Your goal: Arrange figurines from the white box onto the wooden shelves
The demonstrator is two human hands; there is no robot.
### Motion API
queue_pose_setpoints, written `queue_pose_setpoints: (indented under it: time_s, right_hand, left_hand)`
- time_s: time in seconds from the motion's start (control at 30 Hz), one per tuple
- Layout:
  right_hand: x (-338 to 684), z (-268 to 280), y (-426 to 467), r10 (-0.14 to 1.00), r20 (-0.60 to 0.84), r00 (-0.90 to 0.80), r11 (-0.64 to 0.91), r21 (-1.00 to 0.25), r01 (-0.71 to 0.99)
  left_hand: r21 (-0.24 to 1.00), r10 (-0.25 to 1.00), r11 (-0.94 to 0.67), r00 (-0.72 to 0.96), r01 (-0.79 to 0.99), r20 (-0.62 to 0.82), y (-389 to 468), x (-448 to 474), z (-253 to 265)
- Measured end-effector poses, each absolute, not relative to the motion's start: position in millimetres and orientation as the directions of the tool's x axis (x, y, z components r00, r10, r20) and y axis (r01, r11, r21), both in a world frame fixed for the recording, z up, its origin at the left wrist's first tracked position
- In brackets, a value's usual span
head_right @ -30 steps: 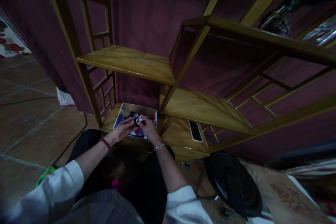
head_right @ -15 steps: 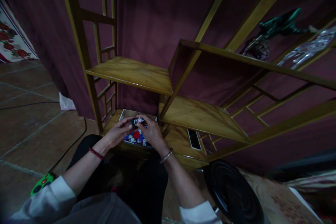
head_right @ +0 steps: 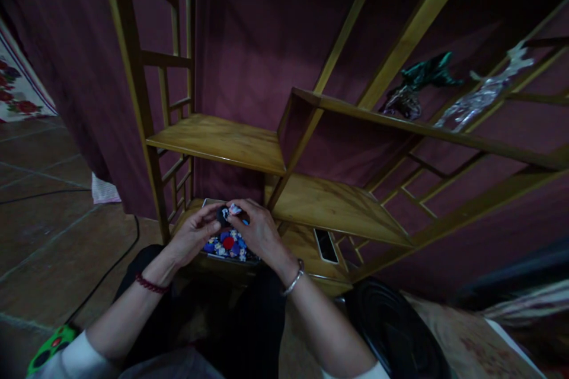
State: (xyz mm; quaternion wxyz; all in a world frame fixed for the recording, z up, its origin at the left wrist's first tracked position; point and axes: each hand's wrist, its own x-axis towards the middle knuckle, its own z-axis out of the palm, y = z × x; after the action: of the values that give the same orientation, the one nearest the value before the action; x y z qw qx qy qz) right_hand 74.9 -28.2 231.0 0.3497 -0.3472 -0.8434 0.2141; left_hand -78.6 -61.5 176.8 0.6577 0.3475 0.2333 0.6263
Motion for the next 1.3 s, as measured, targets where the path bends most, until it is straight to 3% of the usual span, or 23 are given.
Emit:
queue_pose_setpoints:
  time_s: [0.5, 1.3]
  right_hand:
    - [64, 246, -30, 0.684, 0.451, -0.574, 0.723, -0.521, 0.453]
    - [61, 256, -39, 0.698, 0.478, -0.534, 0.712, -0.542, 0.446]
  left_hand:
    - [0.773, 0.987, -0.032, 0.103, -0.633, 0.125, -65, -91, 185]
    - [0.828, 0.972, -0.173, 0.041, -0.533, 0.229, -68, -92, 190]
